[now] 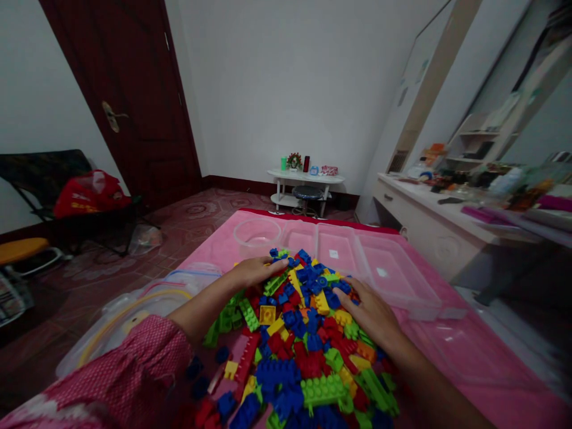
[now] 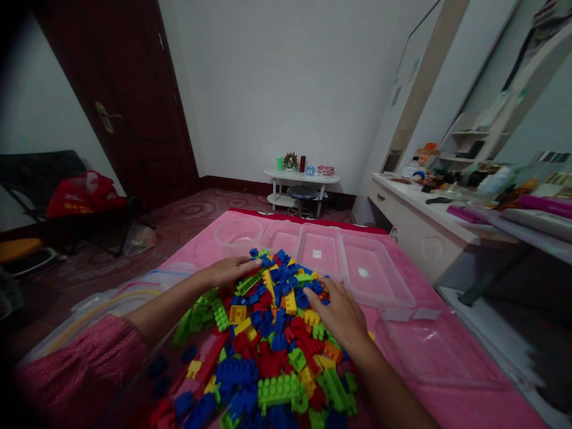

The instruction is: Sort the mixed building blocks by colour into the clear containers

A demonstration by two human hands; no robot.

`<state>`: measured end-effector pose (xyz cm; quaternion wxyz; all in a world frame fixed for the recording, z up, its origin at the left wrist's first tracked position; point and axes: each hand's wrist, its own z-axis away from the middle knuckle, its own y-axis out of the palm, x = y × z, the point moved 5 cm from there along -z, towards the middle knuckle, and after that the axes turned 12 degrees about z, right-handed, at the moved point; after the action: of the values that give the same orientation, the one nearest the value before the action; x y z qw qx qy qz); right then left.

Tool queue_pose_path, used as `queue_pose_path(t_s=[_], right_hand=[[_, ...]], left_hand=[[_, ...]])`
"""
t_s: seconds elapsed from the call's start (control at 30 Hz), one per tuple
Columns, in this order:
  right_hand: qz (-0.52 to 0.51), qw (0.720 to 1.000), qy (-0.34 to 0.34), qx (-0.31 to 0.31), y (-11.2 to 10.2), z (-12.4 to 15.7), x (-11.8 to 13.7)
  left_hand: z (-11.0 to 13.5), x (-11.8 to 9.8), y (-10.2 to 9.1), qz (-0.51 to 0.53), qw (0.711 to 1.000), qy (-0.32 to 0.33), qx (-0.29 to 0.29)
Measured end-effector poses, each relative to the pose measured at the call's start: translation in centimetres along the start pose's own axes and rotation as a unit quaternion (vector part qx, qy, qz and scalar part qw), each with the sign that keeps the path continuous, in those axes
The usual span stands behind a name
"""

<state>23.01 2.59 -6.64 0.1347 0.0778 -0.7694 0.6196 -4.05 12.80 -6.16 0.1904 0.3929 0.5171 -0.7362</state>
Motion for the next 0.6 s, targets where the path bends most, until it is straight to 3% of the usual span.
queue_pose_path(t_s=[0.17, 0.37, 0.53, 0.6], right_hand=[[-0.022, 1.0, -0.011, 0.017, 0.2, -0.3, 0.4], [-0.209, 0.976, -0.045, 0.036, 0.8, 0.8, 2.5], [-0.275, 0.955, -0.054, 0.098, -1.5, 3.0, 3.4], [-0.283, 0.949, -0.061, 0.122, -2.6, 3.3, 2.9]], left_hand=[[0.3, -1.4, 1.7, 0.018, 0.998, 0.019, 0.049], [2.0, -4.1, 2.8, 0.08, 0.989, 0.049, 0.114], [5.3, -6.1, 2.1, 0.111, 0.963, 0.116, 0.215], [5.7, -6.3, 1.3, 0.137, 0.955, 0.136, 0.227]])
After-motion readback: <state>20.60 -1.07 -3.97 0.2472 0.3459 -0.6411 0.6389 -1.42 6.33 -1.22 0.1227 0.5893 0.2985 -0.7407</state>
